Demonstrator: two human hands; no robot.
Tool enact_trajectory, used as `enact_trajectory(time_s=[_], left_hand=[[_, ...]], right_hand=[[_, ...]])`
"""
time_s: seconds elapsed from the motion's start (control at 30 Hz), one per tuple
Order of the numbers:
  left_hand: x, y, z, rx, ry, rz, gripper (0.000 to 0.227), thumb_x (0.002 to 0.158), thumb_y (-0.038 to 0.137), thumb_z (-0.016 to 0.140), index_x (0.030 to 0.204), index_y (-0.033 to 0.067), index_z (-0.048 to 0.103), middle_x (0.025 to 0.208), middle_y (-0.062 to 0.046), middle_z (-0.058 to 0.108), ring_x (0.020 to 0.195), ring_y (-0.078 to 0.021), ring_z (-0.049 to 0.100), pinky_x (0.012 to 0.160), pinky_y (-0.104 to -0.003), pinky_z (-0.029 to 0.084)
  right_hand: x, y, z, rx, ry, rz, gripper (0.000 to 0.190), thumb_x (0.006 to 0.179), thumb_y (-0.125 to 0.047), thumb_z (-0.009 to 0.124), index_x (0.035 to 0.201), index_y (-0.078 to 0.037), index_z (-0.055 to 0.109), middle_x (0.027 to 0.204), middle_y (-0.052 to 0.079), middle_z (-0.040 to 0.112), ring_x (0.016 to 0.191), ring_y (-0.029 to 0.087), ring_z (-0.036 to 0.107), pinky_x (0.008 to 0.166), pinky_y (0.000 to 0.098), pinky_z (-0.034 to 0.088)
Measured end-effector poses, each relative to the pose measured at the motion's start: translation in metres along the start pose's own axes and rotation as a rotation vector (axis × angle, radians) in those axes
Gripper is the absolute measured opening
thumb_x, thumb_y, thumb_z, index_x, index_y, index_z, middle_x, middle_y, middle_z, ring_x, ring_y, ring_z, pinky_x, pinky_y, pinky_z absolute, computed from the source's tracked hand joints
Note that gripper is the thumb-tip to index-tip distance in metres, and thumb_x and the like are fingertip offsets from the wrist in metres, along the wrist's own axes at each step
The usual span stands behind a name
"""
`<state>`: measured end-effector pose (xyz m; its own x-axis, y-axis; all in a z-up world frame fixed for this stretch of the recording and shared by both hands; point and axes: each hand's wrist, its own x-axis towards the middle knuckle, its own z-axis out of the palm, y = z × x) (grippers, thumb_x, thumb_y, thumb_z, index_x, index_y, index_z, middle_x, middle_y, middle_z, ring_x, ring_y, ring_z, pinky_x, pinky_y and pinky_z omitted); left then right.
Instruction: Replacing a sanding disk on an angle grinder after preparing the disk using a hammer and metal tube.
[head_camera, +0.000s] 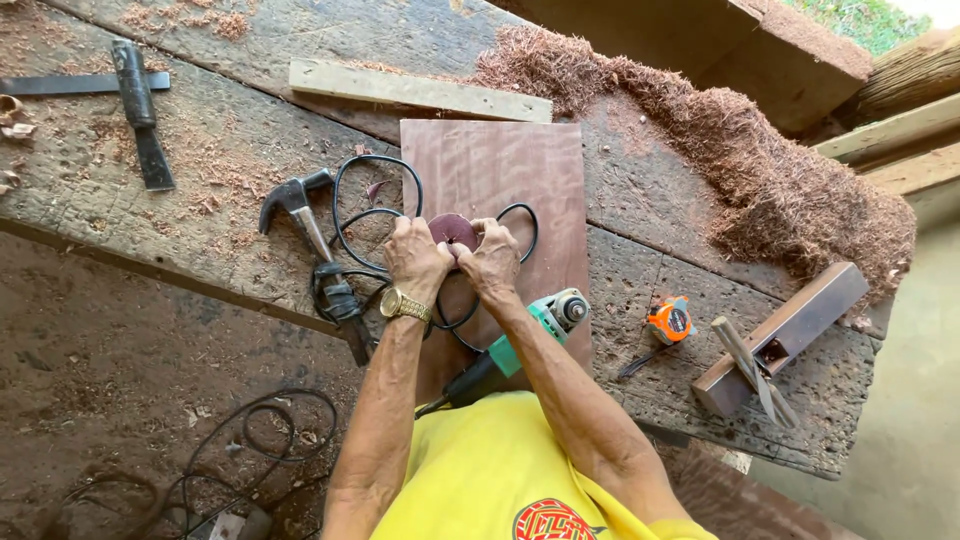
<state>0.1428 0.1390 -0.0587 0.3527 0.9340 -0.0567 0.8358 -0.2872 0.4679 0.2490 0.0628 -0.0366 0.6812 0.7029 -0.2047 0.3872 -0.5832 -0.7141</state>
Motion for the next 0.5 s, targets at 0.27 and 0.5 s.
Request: enact_trajectory(time_s=[0.27, 0.5], left_hand=[[-0.044, 0.028, -0.099, -0.639, 0.009, 0.148, 0.025, 0.072, 0.013, 0.083, 0.088, 0.0112, 0.063, 0.093, -0.010, 0.059, 0.093, -0.0321, 0.069, 0.075, -0.041, 0.062], [-0.126, 0.035, -0.127, -0.625, 0.423, 1.003, 0.014, 0.094, 0.015, 0.071, 0.088, 0.0020, 0.072, 0.098, -0.018, 0.075, 0.089, -0.0406, 0.076, 0.076, -0.049, 0.066]], right_hand=[[-0.027, 0.009, -0.037, 0.404, 0.047, -0.070, 0.023, 0.060, -0.015, 0.087, 0.078, -0.024, 0.075, 0.064, -0.001, 0.067, 0.069, 0.009, 0.068, 0.069, 0.0236, 0.053], [-0.113, -0.013, -0.140, 0.318, 0.276, -1.113, 0.011, 0.084, -0.010, 0.077, 0.093, -0.012, 0.081, 0.098, 0.012, 0.074, 0.085, 0.035, 0.076, 0.074, 0.0490, 0.066]])
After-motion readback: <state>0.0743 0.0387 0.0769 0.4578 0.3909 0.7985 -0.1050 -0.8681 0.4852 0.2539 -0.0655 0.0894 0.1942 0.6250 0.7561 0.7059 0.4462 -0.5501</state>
